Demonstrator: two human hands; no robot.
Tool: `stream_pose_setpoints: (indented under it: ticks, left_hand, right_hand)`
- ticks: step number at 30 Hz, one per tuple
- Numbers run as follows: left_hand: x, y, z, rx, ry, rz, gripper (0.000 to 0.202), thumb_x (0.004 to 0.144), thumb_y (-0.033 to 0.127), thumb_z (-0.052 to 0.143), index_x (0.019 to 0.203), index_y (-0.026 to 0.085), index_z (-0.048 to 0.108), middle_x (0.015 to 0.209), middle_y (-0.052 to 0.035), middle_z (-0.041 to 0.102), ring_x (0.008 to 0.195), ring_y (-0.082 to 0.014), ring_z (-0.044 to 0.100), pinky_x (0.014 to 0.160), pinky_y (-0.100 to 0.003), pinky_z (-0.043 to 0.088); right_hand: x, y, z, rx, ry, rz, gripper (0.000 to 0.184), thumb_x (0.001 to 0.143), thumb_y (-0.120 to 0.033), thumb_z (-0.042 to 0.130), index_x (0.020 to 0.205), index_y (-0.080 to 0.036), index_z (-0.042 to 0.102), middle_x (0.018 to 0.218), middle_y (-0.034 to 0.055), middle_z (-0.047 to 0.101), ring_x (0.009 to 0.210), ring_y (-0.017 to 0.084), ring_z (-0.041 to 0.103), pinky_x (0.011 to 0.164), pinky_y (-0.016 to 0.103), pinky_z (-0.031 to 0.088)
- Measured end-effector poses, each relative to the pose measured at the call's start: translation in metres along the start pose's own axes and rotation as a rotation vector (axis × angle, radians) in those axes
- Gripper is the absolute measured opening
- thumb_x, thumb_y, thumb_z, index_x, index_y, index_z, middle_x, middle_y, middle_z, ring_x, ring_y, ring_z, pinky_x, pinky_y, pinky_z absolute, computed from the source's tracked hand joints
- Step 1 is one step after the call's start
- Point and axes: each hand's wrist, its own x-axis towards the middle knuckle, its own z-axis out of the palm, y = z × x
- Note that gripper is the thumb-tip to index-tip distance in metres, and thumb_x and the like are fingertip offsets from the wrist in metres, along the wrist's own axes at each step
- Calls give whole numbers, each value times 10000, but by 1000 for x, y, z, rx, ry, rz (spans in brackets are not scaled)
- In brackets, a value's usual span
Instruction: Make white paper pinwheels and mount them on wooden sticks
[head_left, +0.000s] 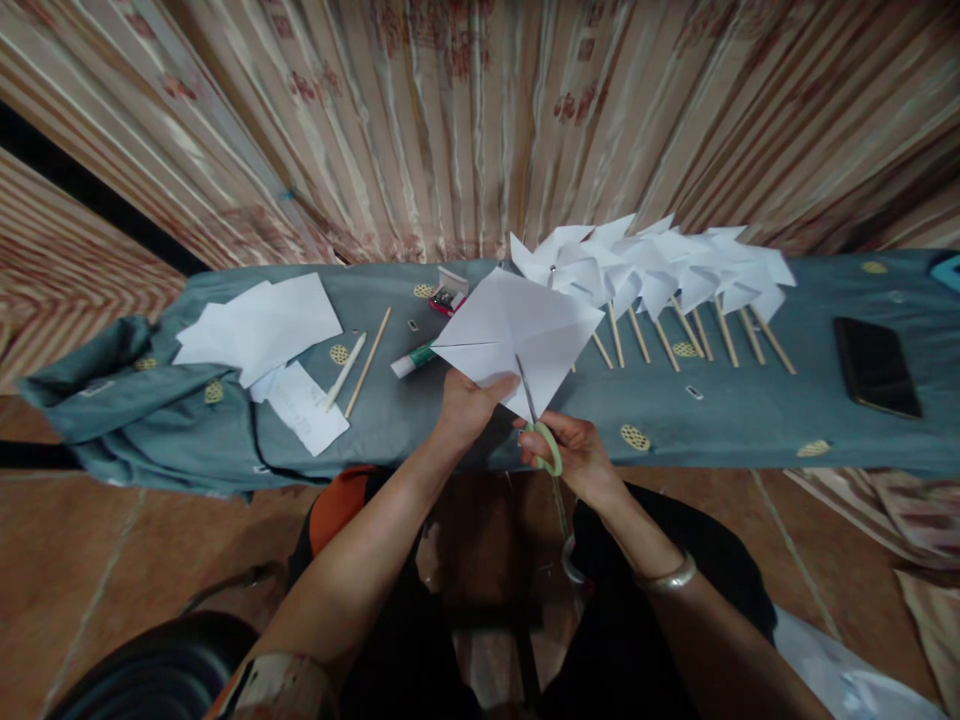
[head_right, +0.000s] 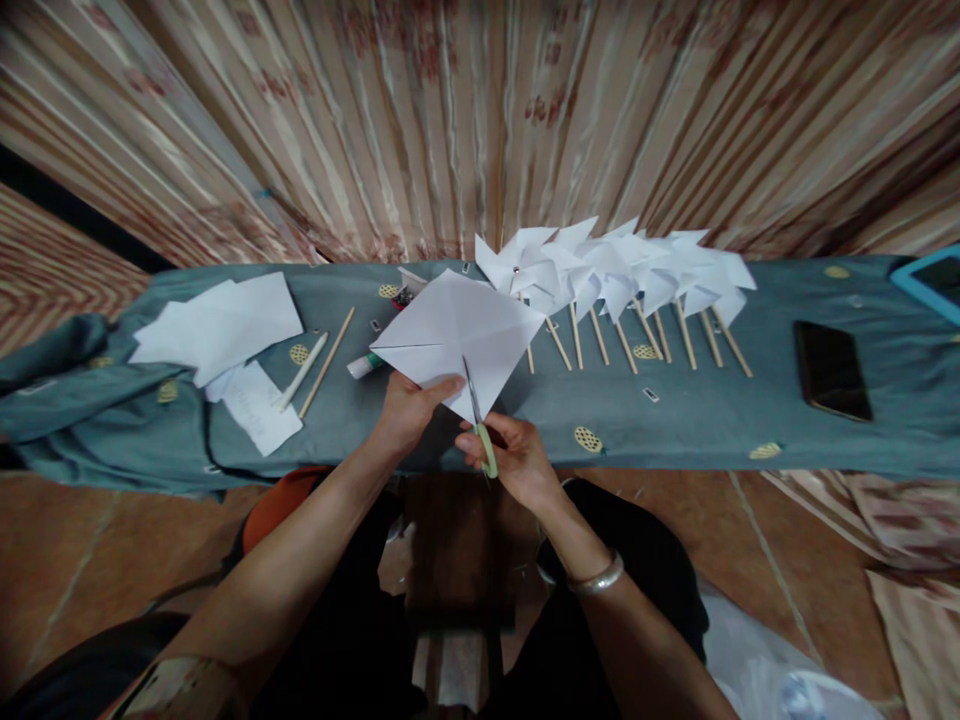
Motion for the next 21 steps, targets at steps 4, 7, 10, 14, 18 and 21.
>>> stream_pose_setpoints:
  ticks: [4,7,10,14,18,21]
  left_hand:
    - [0,0,0,-22,-25,7,217,532,206,776,719,130,696,726,-35,713,657,-170,623,666,-285,497]
    - [-1,0,0,-29,-28,5,215,532,214,778,711,133,692,713,-31,708,642,-165,617,650,-281,493]
    - [-1,0,0,-24,-22,4,225,530,214,781,719,129,695,720,-35,709,644,-166,618,652,-282,489]
    - [-1,0,0,-1,-12,0,237,534,213,777,741,124,705,751,-46,718,674,-178,631,671,-288,493]
    - [-1,-1,-1,-9,-15,-5,252,530,222,779,748,121,706,753,-46,719,675,-177,631,679,-289,494]
    - [-1,-1,-1,-13,-19,-1,253,526,221,783,745,123,702,748,-42,716,671,-172,626,678,-286,492]
  right_hand:
    - [0,-2,0,-8,0,-5,404,530,-458,855,771,-163,722,505,-22,614,452,95,529,435,220,425]
    - [-1,-4,0,-11,-3,-11,390,519,-457,860,747,-170,727,498,-24,613,442,92,521,427,220,421]
    - [-1,-5,1,-11,-1,-23,385,521,-463,859,733,-169,730,479,-21,603,431,90,512,412,215,408]
    - [0,-4,2,-6,3,-34,402,517,-496,851,728,-175,731,473,-24,597,419,90,504,393,216,394]
    - [0,-3,1,-2,4,-21,400,510,-484,856,714,-169,718,482,-27,598,421,88,508,403,218,404]
    - [0,-3,2,6,13,-7,404,507,-476,858,712,-165,703,474,-31,592,424,84,507,413,213,400]
